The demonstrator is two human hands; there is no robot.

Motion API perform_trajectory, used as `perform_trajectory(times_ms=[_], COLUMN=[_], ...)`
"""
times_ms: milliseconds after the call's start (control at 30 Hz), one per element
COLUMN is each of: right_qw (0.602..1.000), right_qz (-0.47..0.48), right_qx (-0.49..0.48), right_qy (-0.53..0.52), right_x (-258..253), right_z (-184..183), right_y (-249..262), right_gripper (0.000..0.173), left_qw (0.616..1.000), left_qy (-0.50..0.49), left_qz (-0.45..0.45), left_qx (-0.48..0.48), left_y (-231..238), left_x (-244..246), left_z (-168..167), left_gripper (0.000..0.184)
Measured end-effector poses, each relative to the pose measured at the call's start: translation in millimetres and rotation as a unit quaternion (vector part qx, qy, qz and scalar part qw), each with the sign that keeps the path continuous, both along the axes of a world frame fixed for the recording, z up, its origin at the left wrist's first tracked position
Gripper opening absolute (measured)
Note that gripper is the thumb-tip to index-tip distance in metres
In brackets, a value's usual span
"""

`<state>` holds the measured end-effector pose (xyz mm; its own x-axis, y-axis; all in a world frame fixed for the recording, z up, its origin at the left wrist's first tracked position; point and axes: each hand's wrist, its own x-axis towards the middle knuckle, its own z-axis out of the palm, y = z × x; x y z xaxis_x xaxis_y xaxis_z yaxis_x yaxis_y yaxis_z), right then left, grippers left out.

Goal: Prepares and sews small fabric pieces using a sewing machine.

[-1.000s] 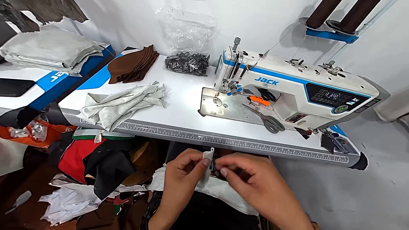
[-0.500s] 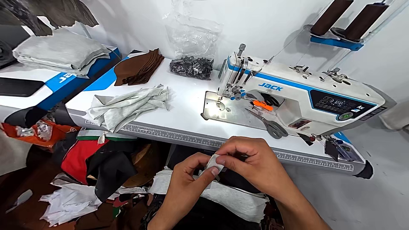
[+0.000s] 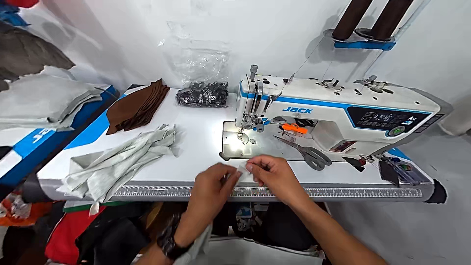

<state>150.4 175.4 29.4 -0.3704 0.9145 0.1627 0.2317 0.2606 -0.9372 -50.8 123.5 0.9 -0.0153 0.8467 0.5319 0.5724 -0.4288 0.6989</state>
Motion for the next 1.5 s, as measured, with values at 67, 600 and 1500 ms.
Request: perform_trajectory(times_ms=[67,600,1500], right_qw=[0.998,0.937,0.916], right_qz=[-0.025,-0.036,-0.101], right_qx=[0.029,0.112,0.156], right_qy=[-0.059,-0.329,-0.357], right_x=[1,1,-4], right_z=[-14,-58,-68], right_y=[42,156,150], right_gripper=[0.012,0.020,0.020], left_qw=[0.997,0.968,0.969], left_qy=[0.053,0.249,0.245], left_qz=[-0.014,-0.029,0.002], left_qx=[-0.052,-0.020,-0.028], left_y=[47,154,154], left_x=[-4,-17,-15], left_z=[6,-37,-39], left_gripper=[0.014,0.015,0.017])
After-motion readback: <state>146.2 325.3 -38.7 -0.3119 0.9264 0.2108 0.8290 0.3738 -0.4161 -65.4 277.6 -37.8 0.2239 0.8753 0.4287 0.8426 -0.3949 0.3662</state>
